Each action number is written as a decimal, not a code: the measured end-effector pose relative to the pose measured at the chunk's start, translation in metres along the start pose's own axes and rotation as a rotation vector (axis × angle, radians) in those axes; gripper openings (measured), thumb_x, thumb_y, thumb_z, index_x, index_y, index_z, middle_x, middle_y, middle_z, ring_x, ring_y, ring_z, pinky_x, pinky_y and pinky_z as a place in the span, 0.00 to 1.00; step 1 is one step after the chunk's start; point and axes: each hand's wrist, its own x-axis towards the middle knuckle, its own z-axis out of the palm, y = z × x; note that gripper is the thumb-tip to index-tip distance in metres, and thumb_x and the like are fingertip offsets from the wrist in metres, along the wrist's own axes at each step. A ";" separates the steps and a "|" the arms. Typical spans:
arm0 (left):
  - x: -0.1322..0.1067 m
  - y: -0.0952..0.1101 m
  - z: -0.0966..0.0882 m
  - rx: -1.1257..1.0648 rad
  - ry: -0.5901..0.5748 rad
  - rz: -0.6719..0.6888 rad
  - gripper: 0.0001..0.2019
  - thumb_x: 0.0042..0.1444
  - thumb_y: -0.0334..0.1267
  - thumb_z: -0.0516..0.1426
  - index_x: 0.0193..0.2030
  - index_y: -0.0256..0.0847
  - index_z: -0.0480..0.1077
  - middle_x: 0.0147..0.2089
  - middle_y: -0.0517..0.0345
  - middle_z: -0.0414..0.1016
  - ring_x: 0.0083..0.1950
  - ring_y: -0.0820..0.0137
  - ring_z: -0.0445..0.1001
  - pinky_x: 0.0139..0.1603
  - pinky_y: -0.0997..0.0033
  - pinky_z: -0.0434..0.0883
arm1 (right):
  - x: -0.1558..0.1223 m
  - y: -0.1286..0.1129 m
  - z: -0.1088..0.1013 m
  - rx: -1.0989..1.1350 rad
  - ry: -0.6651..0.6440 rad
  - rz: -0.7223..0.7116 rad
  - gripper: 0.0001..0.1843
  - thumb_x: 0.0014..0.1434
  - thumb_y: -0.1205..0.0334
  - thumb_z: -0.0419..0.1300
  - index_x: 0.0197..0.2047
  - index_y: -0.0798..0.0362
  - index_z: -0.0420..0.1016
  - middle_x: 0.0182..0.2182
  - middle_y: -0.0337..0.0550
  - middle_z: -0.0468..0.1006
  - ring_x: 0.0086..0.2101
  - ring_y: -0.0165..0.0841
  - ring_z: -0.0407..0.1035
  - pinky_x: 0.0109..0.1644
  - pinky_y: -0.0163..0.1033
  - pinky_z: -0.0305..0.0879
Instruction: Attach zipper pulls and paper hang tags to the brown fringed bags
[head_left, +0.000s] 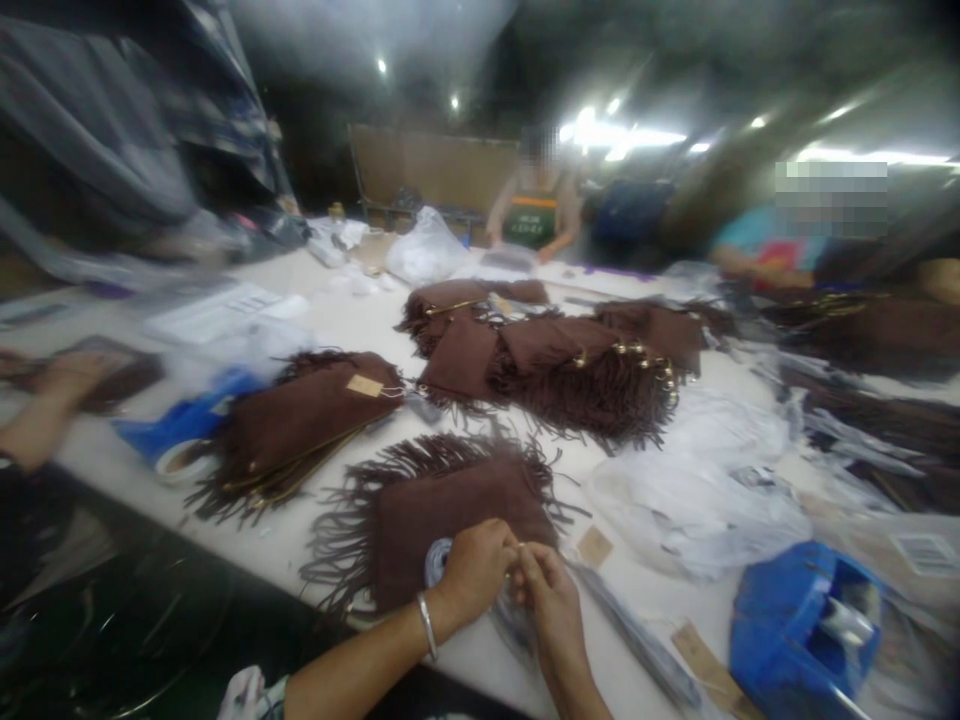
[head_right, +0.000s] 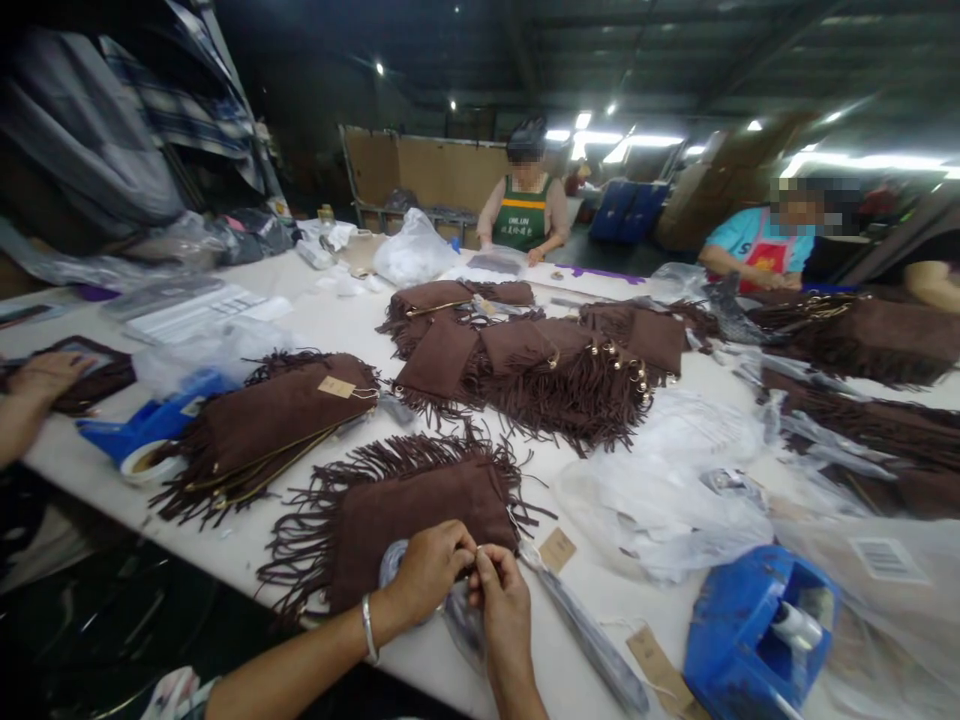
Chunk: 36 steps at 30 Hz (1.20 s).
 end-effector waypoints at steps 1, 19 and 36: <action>0.000 0.001 -0.001 0.008 -0.005 0.001 0.08 0.55 0.32 0.51 0.32 0.40 0.71 0.34 0.56 0.75 0.37 0.68 0.71 0.38 0.70 0.62 | 0.000 0.000 0.001 -0.008 0.005 -0.002 0.18 0.55 0.45 0.62 0.35 0.53 0.72 0.21 0.33 0.68 0.20 0.25 0.58 0.23 0.30 0.54; 0.000 0.004 -0.005 0.055 -0.041 0.031 0.08 0.57 0.33 0.51 0.32 0.39 0.70 0.35 0.56 0.74 0.37 0.68 0.71 0.38 0.70 0.62 | 0.003 0.016 0.005 0.036 0.063 -0.021 0.17 0.58 0.45 0.60 0.38 0.52 0.70 0.20 0.31 0.67 0.19 0.24 0.59 0.22 0.29 0.54; 0.000 0.000 -0.003 0.051 -0.065 0.039 0.08 0.57 0.31 0.51 0.33 0.39 0.71 0.35 0.56 0.75 0.37 0.68 0.72 0.37 0.71 0.62 | 0.005 0.003 -0.009 -0.023 -0.081 0.071 0.20 0.53 0.45 0.65 0.37 0.53 0.71 0.20 0.33 0.70 0.19 0.25 0.60 0.22 0.30 0.54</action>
